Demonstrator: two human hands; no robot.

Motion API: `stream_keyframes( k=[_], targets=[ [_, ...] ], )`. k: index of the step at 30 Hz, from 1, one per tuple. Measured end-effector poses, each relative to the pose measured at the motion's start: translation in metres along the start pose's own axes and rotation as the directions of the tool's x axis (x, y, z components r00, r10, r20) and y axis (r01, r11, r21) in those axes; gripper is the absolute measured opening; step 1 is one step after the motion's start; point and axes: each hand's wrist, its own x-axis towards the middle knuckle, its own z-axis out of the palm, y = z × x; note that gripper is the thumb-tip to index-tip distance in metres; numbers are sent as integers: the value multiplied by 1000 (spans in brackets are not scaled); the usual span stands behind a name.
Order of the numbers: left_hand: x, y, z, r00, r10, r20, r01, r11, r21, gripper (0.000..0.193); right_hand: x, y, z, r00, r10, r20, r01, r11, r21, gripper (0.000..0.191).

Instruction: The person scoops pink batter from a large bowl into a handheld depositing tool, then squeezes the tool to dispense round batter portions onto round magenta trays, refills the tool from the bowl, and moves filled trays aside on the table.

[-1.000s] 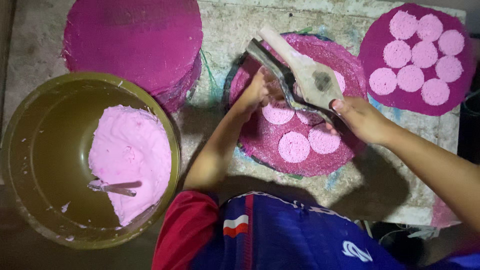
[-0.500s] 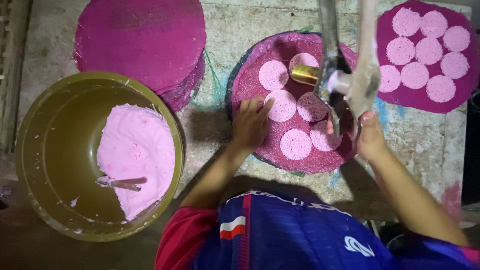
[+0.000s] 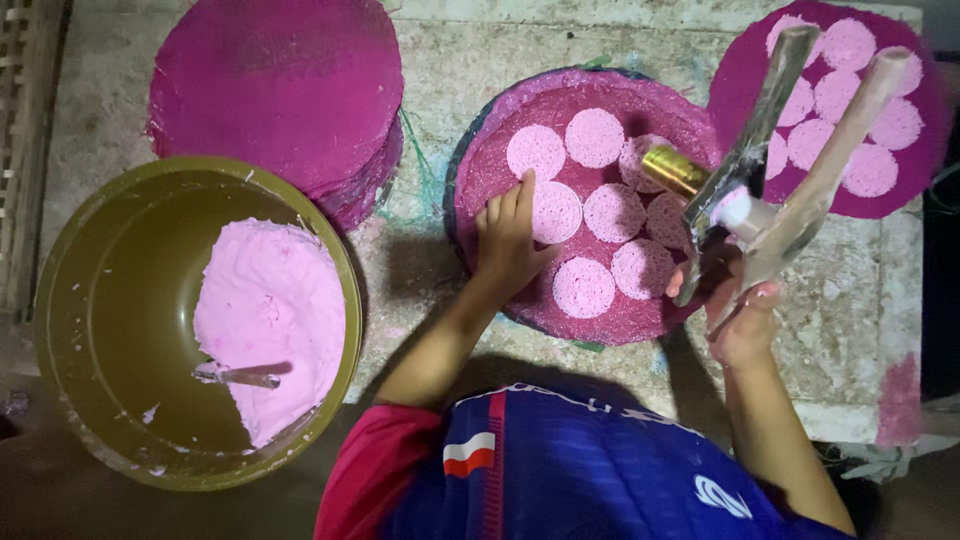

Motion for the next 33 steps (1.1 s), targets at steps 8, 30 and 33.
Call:
stream_keyframes(
  k=[8, 30, 33],
  targets=[
    [-6, 5, -4, 984, 63, -169, -81, 992, -101, 109, -11, -14, 2, 998, 9, -55, -10, 1000, -8, 113],
    [-91, -16, -36, 993, 117, -14, -118, 986, -121, 129, -42, -12, 5, 979, 35, 199, -6, 989, -149, 106],
    [-70, -19, -46, 983, 163, -81, -174, 716, -676, 118, -29, -16, 7, 875, 270, 401, -134, 932, -335, 100]
  ],
)
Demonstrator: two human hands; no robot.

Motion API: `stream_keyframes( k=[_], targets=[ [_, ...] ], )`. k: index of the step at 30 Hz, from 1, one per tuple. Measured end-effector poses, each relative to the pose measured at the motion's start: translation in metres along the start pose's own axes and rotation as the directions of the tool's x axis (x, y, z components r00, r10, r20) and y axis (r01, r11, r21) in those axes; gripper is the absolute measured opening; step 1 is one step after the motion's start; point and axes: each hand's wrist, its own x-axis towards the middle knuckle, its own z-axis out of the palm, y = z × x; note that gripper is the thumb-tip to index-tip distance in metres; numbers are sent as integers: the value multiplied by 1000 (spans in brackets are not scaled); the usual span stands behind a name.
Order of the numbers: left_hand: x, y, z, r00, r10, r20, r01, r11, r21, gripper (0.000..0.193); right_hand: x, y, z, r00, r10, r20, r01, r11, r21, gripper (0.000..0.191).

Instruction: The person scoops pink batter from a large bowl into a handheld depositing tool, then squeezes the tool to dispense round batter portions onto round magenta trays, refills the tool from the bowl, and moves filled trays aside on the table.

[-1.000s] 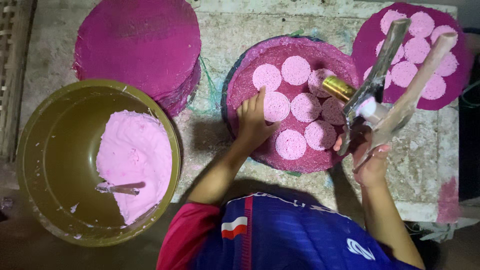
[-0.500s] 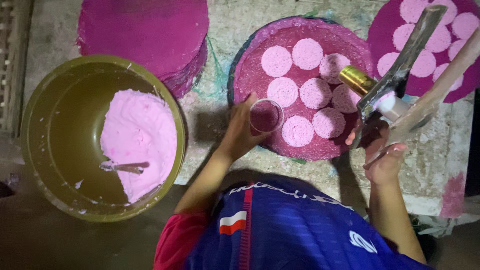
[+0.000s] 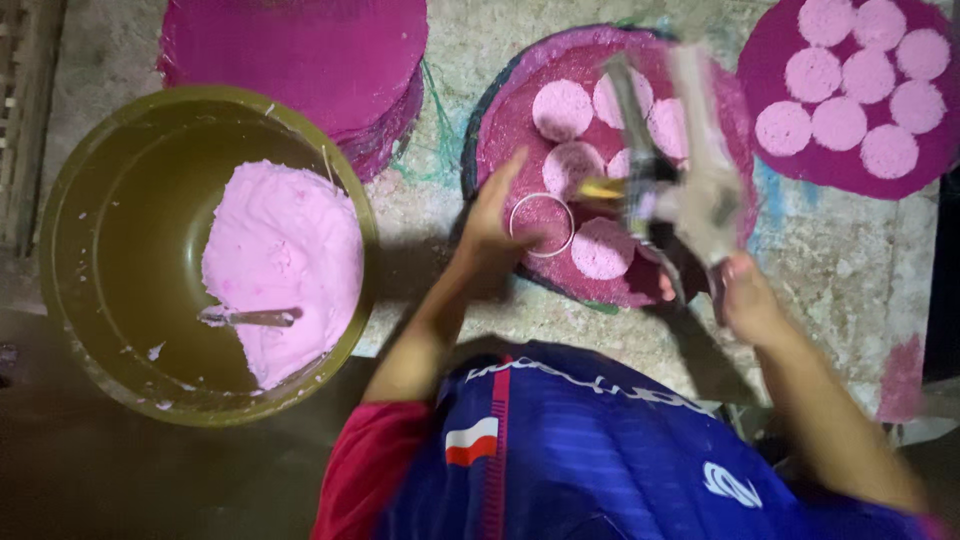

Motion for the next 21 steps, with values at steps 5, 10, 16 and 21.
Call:
stream_keyframes(
  k=[5, 10, 16, 21],
  targets=[
    [35, 5, 0, 997, -4, 74, 74, 58, -996, 80, 33, -37, 10, 715, 617, 330, -572, 787, -231, 85],
    [48, 10, 4, 988, -41, -150, -153, -86, -985, 44, 67, -93, 18, 704, 683, 196, -456, 645, -613, 91],
    [48, -4, -23, 967, -26, -254, -255, -92, -962, 30, 92, -96, 51, 826, 560, 67, -369, 628, -685, 90],
    [39, -21, -26, 965, -17, -263, -263, -84, -961, 26, 95, -99, 65, 802, 597, 18, -428, 595, -680, 85]
  ],
)
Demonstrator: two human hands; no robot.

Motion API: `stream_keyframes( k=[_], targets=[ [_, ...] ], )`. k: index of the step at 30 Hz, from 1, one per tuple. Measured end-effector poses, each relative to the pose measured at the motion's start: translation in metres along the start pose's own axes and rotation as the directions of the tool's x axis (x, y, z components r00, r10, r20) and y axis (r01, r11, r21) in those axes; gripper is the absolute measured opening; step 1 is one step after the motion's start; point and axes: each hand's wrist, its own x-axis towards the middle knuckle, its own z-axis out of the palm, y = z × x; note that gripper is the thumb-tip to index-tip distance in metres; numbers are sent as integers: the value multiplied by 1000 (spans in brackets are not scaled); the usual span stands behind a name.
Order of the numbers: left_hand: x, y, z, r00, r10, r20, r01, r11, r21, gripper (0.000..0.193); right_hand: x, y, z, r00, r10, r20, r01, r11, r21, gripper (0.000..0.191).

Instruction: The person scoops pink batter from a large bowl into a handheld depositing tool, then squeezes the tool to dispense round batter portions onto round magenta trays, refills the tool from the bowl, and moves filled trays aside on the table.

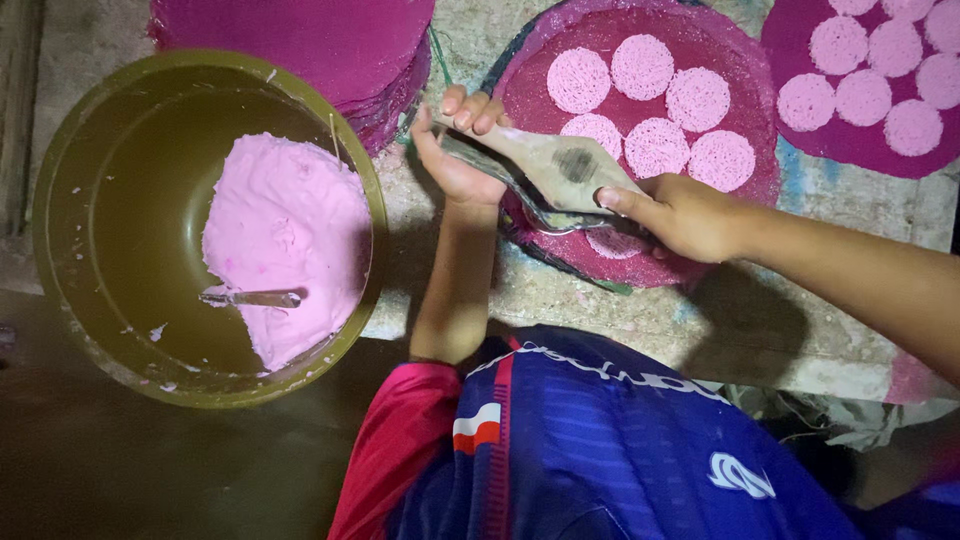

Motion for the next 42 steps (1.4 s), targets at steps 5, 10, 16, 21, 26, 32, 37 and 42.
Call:
stream_keyframes(
  k=[5, 10, 16, 21, 26, 32, 37, 42],
  targets=[
    [0, -25, -14, 995, 10, -103, -17, 998, -64, 22, -12, -4, -14, 993, 117, 2, -117, 991, -69, 87],
    [22, -32, -20, 999, 9, -35, -10, 1000, -15, 21, -13, -7, -15, 977, -64, -201, 13, 970, -243, 75],
    [38, -1, -11, 1000, 6, -24, -3, 993, 121, 25, 2, -11, -1, 940, -242, -240, 181, 951, -250, 69],
    [23, 15, -8, 997, 23, -79, -8, 983, 183, 24, 11, -9, 12, 963, -220, -154, 199, 970, -140, 67],
    [13, -8, -13, 973, -7, -230, 23, 998, 64, 20, 3, -6, 3, 997, -9, -79, -6, 983, -181, 74],
    [30, -13, -11, 961, 55, -269, -27, 994, 106, 23, 5, -4, -6, 946, -229, -227, 164, 948, -273, 68],
    [34, -9, -7, 957, 45, -288, 0, 988, 156, 24, 12, 4, 1, 943, -259, -210, 209, 950, -234, 66],
    [36, -10, 2, 933, 92, -347, -25, 981, 192, 25, 19, 11, -2, 926, -268, -264, 183, 934, -307, 66]
  ],
)
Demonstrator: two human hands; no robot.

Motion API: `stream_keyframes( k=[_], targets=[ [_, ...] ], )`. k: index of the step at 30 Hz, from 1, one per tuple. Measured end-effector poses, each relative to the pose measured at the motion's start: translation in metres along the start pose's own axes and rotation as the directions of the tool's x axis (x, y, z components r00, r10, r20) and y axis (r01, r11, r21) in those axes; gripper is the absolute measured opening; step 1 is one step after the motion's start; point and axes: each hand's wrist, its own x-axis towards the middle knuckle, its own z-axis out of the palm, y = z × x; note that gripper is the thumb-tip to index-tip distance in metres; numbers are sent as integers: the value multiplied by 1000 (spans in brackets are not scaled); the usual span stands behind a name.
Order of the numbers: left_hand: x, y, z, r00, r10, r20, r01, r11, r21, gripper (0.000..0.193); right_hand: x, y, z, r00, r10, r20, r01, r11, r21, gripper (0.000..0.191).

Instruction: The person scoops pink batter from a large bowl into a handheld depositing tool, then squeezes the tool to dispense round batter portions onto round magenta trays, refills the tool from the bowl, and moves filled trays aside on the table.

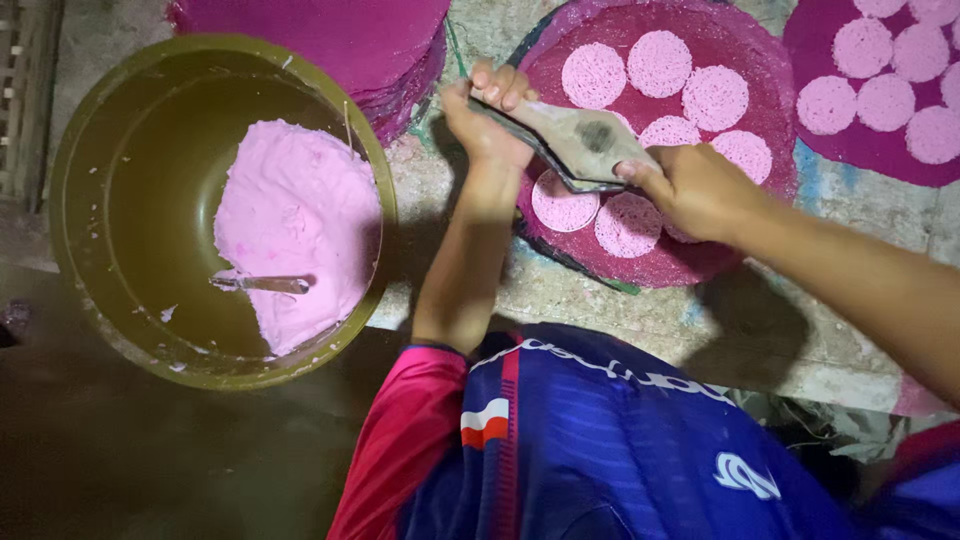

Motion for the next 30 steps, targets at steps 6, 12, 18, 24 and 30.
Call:
stream_keyframes(
  k=[6, 12, 18, 24, 30],
  targets=[
    [-29, 33, 3, 993, -97, 68, 81, 973, 216, 47, -6, 9, 31, 976, -166, -138, 201, 932, 302, 63],
    [-99, 8, -14, 940, -207, 272, -336, -406, 850, 77, -47, 41, 28, 881, -247, -403, 457, 661, 595, 83],
    [-129, -14, -22, 907, -286, 309, -421, -629, 653, 123, -74, 58, 49, 861, -39, -507, 462, 477, 748, 99],
    [-108, -1, -21, 963, -175, 205, -259, -387, 885, 125, -98, 86, 68, 813, 99, -574, 507, 365, 781, 102],
    [-53, 6, -14, 932, -168, 321, -362, -422, 831, 128, -113, 114, 86, 775, 205, -598, 541, 274, 795, 109]
  ],
)
